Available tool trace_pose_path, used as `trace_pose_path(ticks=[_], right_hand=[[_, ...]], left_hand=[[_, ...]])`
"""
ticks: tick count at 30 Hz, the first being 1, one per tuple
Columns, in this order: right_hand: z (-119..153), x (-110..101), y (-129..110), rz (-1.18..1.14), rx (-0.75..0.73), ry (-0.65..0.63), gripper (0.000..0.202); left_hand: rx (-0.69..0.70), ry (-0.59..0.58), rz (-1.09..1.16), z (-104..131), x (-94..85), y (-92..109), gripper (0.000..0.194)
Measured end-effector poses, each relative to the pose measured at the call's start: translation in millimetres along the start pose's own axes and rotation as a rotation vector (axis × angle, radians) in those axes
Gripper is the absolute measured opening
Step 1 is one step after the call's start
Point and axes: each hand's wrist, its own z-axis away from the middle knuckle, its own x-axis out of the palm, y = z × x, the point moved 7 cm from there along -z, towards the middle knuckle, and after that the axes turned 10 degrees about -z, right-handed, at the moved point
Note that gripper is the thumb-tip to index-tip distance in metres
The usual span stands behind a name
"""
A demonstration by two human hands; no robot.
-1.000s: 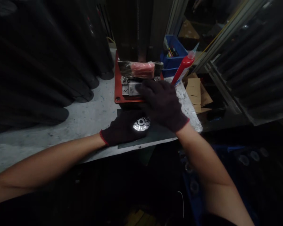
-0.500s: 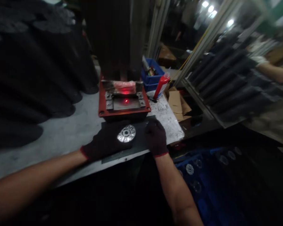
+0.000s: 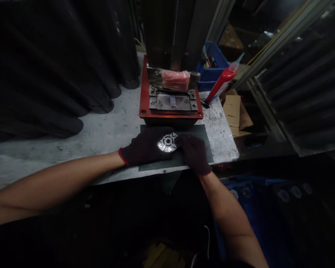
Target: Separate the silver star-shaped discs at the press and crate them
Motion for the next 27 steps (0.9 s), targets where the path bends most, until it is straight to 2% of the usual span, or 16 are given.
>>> trace_pose_path(ticks=[6, 10, 12, 15, 17, 19, 22, 23, 25, 27], right_hand=[[3, 9, -12, 0.189, -0.052, -0.088, 0.042], [-1, 8, -15, 0.288, -0.082, -0.114, 0.042], [1, 11, -22, 0.381, -0.177, -0.214, 0.039], [11, 17, -42, 0.518, -0.392, -0.451, 0.038], [12, 16, -56, 0.563, -0.485, -0.573, 0.039], [-2, 8, -73, 0.6, -0.572, -0.555, 0.041], [-48, -1, -98, 0.708, -0.731, -0.34, 0.045], [-63, -1, -102, 0.751, -0.781, -0.287, 0.046], [-82, 6, -103, 0.795, -0.878, -0.272, 0.043], [-81, 9, -101, 0.747, -0.947, -0.225, 0.038]], left_hand=[[-0.018, -0.014, -0.022, 0, -3.9, 5, 0.074], [-0.011, -0.02, 0.002, 0, -3.7, 5, 0.075], [-0.007, -0.024, 0.017, 0, -3.1, 5, 0.073], [0.008, -0.03, 0.042, 0, -1.1, 4, 0.067], [0.025, -0.003, 0.048, 0, -0.9, 2, 0.067], [0.067, 0.038, 0.047, 1, -1.6, 2, 0.071], [0.12, 0.077, 0.035, 3, -2.9, 3, 0.079], [0.123, 0.076, 0.02, 3, -3.1, 4, 0.081], [0.097, 0.075, -0.032, 3, -3.8, 4, 0.086], [0.073, 0.064, -0.095, 2, -3.0, 5, 0.095]])
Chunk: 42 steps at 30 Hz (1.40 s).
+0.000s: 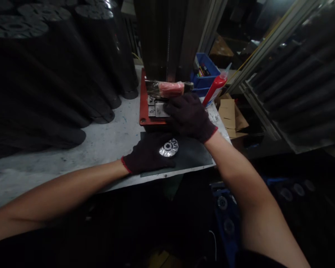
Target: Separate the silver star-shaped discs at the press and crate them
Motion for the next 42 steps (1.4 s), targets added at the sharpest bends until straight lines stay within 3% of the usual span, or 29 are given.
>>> trace_pose_path(ticks=[2, 4, 6, 9, 12, 15, 20, 23, 25, 28, 33, 35, 37, 40, 42], right_hand=[[17, -3, -5, -0.086, 0.14, 0.167, 0.039], [48, 3, -7, -0.269, 0.445, 0.273, 0.045], [78, 24, -10, -0.46, 0.742, 0.233, 0.048], [102, 49, -16, -0.562, 0.911, 0.129, 0.048], [105, 51, -17, -0.509, 0.882, 0.071, 0.043], [94, 35, -27, -0.425, 0.655, -0.023, 0.035], [43, -10, -24, -0.181, 0.294, 0.081, 0.033], [2, -6, -7, -0.032, 0.094, -0.009, 0.042], [-9, 5, 1, 0.037, -0.009, -0.096, 0.04], [4, 6, 7, 0.081, 0.043, -0.062, 0.038], [75, -7, -9, -0.132, 0.364, 0.338, 0.04], [102, 2, -12, -0.252, 0.524, 0.379, 0.04], [119, 15, -15, -0.287, 0.616, 0.307, 0.036], [132, 28, -17, -0.215, 0.612, 0.042, 0.024], [139, 33, -19, -0.203, 0.58, -0.141, 0.029]], left_hand=[[-0.028, -0.021, -0.032, -2, 2.6, -1, 0.096], [-0.039, -0.038, -0.014, -4, 5.7, -2, 0.086], [-0.03, -0.024, 0.016, -6, 6.2, -1, 0.077], [-0.027, -0.017, 0.041, -7, 5.1, 1, 0.067], [-0.037, -0.051, 0.041, -7, 5.7, 2, 0.063], [-0.042, -0.049, 0.048, -6, 7.4, -1, 0.071], [-0.003, -0.033, 0.107, -5, 13.7, -8, 0.083], [-0.005, -0.021, 0.096, -4, 12.6, -9, 0.083], [-0.009, -0.032, 0.082, -3, 11.2, -7, 0.084], [-0.026, -0.06, 0.042, -3, 10.8, -6, 0.094], [-0.051, -0.05, 0.008, -3, 11.3, -7, 0.09], [-0.039, -0.04, -0.007, -3, 11.7, -7, 0.088], [-0.034, -0.039, -0.027, -3, 12.4, -7, 0.089], [-0.054, -0.05, -0.068, -3, 13.8, -9, 0.092], [-0.061, -0.06, -0.09, -2, 14.8, -10, 0.092]])
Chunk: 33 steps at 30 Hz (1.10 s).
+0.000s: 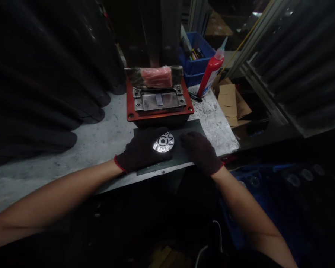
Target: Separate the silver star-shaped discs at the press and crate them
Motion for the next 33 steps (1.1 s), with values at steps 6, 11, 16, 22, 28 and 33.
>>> trace_pose_path(ticks=[6, 11, 16, 22, 28, 33], right_hand=[[8, -5, 11, -0.136, 0.105, 0.022, 0.037], [5, -2, 12, -0.18, 0.147, 0.045, 0.023], [-2, -17, 17, -0.339, 0.335, 0.187, 0.031], [-26, 3, -1, -0.643, 0.371, 0.165, 0.035], [-31, 17, -13, -0.523, 0.29, 0.135, 0.03], [-21, 16, -26, -0.243, -0.064, -0.006, 0.03]], left_hand=[[-0.04, -0.022, -0.015, -1, 0.0, 0, 0.093], [-0.039, -0.022, -0.031, -1, -0.5, 1, 0.094], [-0.002, -0.007, -0.014, -1, -0.7, 1, 0.093], [0.03, -0.032, 0.049, -5, 1.5, 2, 0.083], [0.075, -0.006, 0.067, -3, 3.8, 1, 0.082], [0.045, -0.014, 0.053, -2, -1.0, 3, 0.078]])
